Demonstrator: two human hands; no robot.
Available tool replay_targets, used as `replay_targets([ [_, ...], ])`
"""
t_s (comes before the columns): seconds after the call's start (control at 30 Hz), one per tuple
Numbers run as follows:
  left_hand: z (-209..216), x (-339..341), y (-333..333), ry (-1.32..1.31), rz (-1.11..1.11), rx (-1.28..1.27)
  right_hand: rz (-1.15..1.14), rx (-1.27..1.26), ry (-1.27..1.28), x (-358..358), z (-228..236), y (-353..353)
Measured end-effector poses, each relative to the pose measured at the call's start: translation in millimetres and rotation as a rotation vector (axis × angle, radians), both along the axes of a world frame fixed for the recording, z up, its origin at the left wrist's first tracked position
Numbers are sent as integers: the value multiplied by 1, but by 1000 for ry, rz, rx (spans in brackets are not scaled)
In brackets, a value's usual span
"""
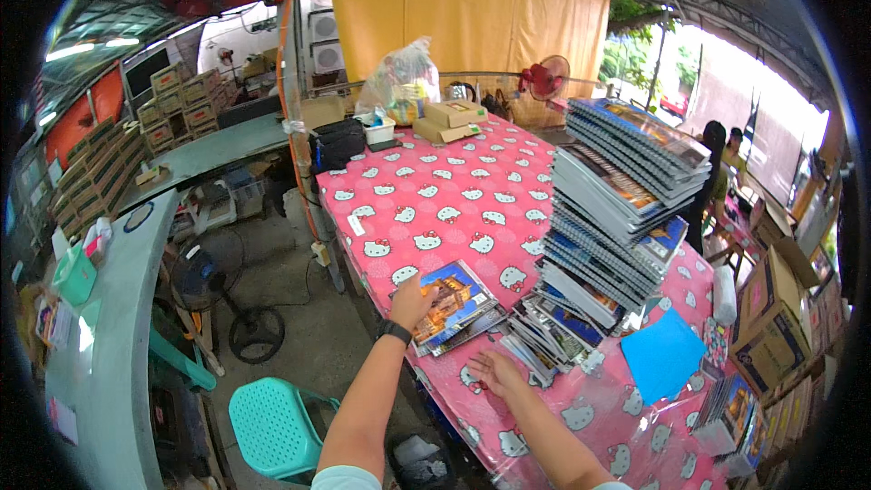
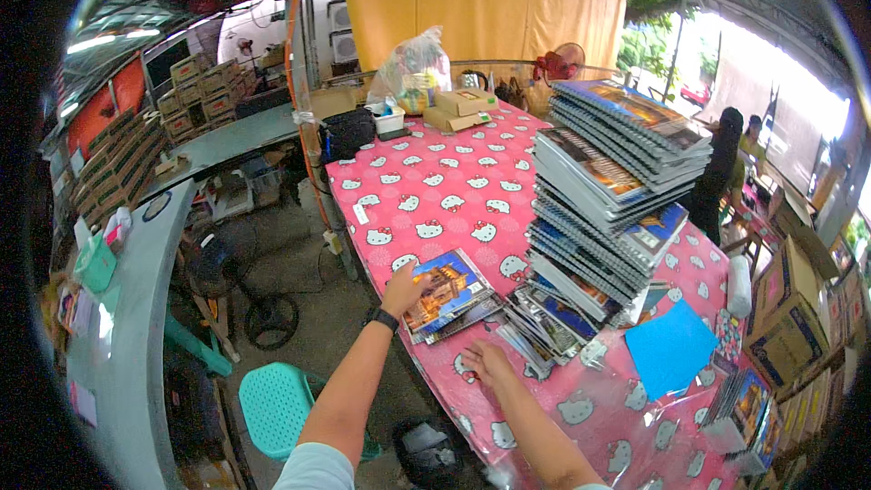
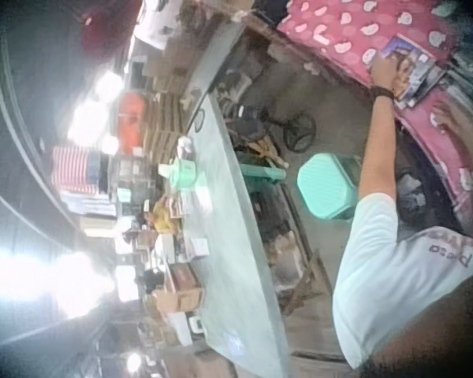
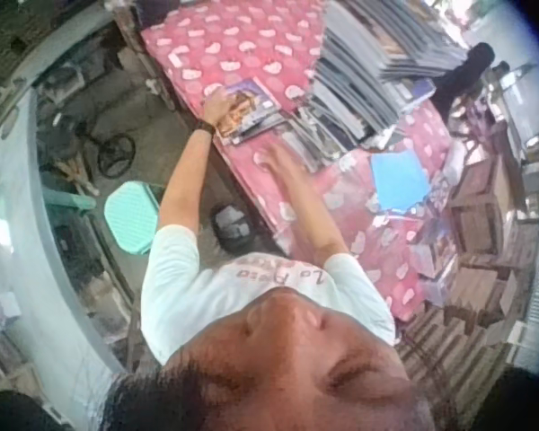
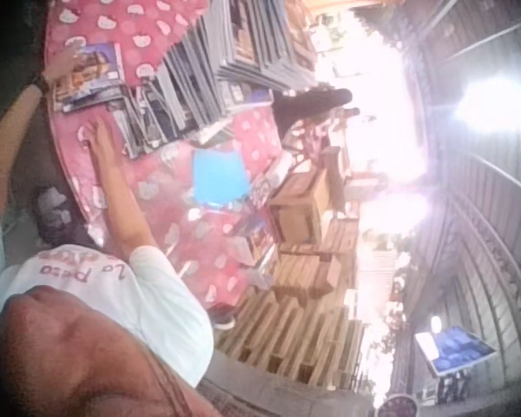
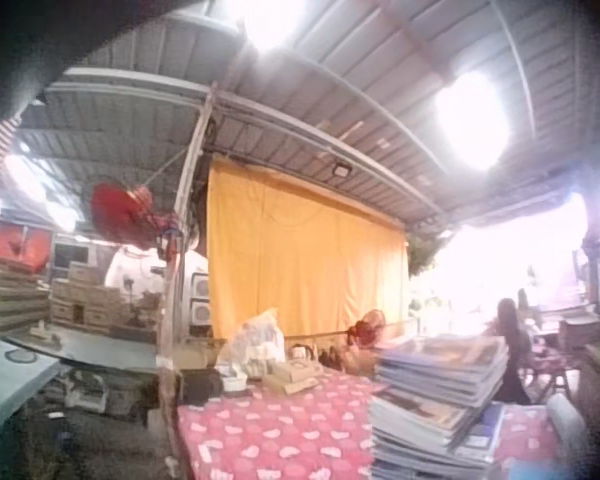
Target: The person places several spiral notebooks into a plastic bag, seals the bag with tape from a dispenser, and moves the package to a separate stack on the table.
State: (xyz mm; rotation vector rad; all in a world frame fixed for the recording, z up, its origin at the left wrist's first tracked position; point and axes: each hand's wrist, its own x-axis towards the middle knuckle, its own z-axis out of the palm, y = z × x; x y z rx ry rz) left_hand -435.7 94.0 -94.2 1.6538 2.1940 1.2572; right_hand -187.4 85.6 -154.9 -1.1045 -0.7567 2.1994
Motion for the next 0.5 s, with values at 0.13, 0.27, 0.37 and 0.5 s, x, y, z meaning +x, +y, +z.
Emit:
replay_targets([
  [0.13, -27, -47, 44, 7, 6, -235, -169, -96, 41, -73, -1, 15],
  [0.27, -35, -86, 69, -116, -309, -563, -289, -49, 153, -99, 3, 20],
  [0.37, -28, -85, 90, -162, -398, -649, -331, -86, 117, -91, -6, 35],
  [0.5, -38, -110, 94, -295, -350, -722, -230, -85, 36, -115, 20, 51],
])
